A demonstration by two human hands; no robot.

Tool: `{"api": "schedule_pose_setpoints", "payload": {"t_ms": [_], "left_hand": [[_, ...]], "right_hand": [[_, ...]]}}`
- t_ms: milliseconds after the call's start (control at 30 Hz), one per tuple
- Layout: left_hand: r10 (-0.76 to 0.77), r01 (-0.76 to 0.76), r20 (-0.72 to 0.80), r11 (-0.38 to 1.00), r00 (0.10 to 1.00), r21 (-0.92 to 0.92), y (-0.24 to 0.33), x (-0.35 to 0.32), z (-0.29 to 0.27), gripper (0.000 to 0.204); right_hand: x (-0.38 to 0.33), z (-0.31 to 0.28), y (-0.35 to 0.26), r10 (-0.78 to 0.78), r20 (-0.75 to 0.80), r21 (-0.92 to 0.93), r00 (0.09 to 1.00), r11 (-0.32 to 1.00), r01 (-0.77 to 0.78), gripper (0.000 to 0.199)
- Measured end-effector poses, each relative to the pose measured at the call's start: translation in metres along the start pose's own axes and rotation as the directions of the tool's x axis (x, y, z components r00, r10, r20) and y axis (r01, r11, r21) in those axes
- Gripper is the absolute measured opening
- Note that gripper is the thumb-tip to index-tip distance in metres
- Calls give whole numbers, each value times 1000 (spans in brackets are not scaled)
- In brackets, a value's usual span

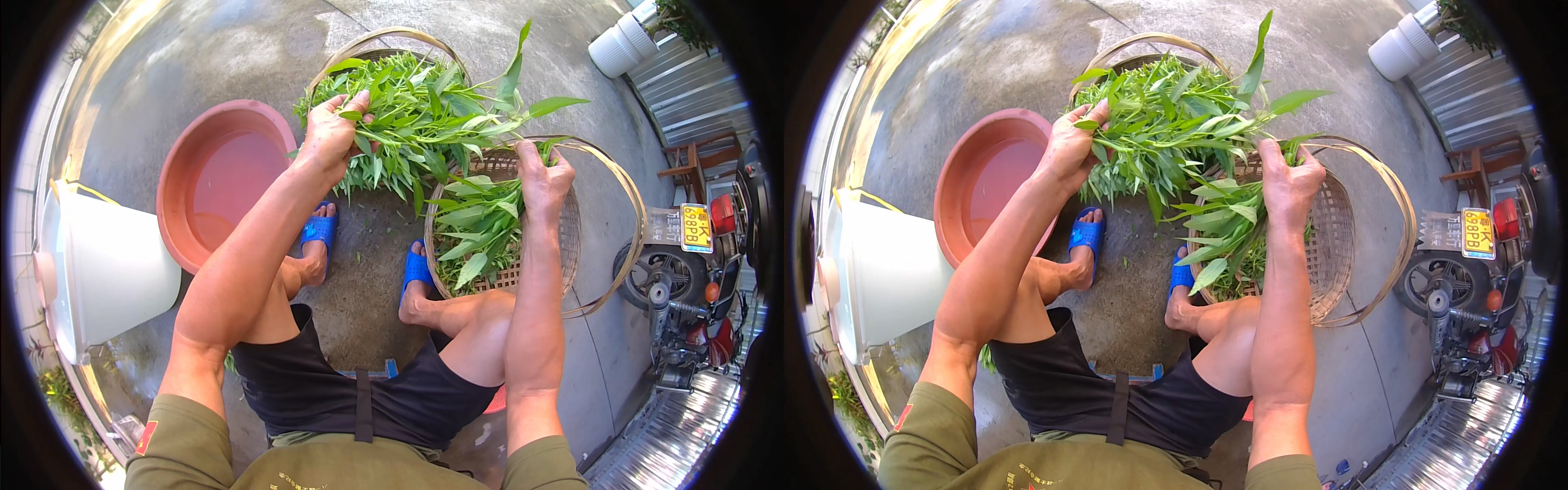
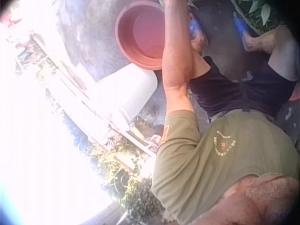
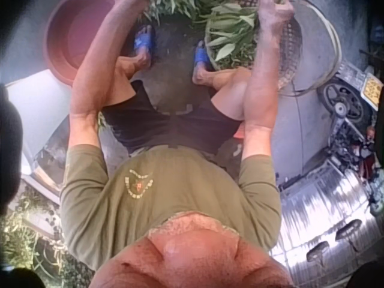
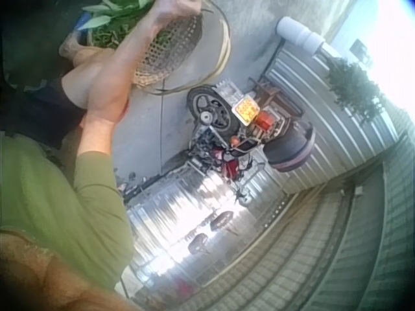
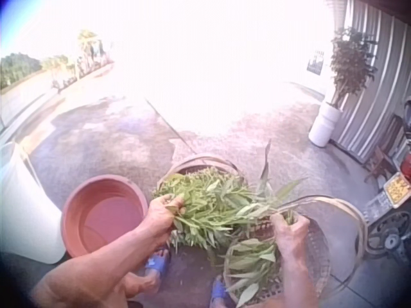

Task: The person sits on the ground and sorts green leafy vegetables by hand, separating leaves from stems. The leaves are placed into a woven basket while the stems are discarded onto the floor.

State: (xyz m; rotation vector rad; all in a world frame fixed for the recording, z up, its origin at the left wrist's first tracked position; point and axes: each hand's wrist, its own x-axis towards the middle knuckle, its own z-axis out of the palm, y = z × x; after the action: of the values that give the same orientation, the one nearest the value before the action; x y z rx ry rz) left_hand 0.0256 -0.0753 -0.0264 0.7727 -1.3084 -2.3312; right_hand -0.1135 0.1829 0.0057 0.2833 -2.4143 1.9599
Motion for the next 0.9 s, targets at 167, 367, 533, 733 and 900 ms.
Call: {"api": "schedule_pose_setpoints", "payload": {"t_ms": [167, 367, 533, 733, 900], "left_hand": [[-8, 9, 5, 1000, 1000, -11, 1, 1, -5, 24], [-37, 37, -9, 999, 999, 6, 2, 1, -3, 26], [-67, 66, 23, 998, 998, 23, -4, 5, -7, 27], [-111, 115, 116, 993, 987, -26, -9, 8, -10, 25], [-167, 190, 168, 973, 972, -134, -5, 4, -3, 29]], "right_hand": [[0, -33, -12, 147, 143, -272, 979, 957, -104, 24], [-19, -37, -28, -303, 250, -93, 920, 938, 335, 7], [-37, 4, -28, -474, 406, -154, 781, 807, 570, 17], [-33, 8, -24, -414, 501, -398, 760, 670, 627, 12], [-33, 4, -22, -350, 524, -474, 777, 638, 607, 18]]}}
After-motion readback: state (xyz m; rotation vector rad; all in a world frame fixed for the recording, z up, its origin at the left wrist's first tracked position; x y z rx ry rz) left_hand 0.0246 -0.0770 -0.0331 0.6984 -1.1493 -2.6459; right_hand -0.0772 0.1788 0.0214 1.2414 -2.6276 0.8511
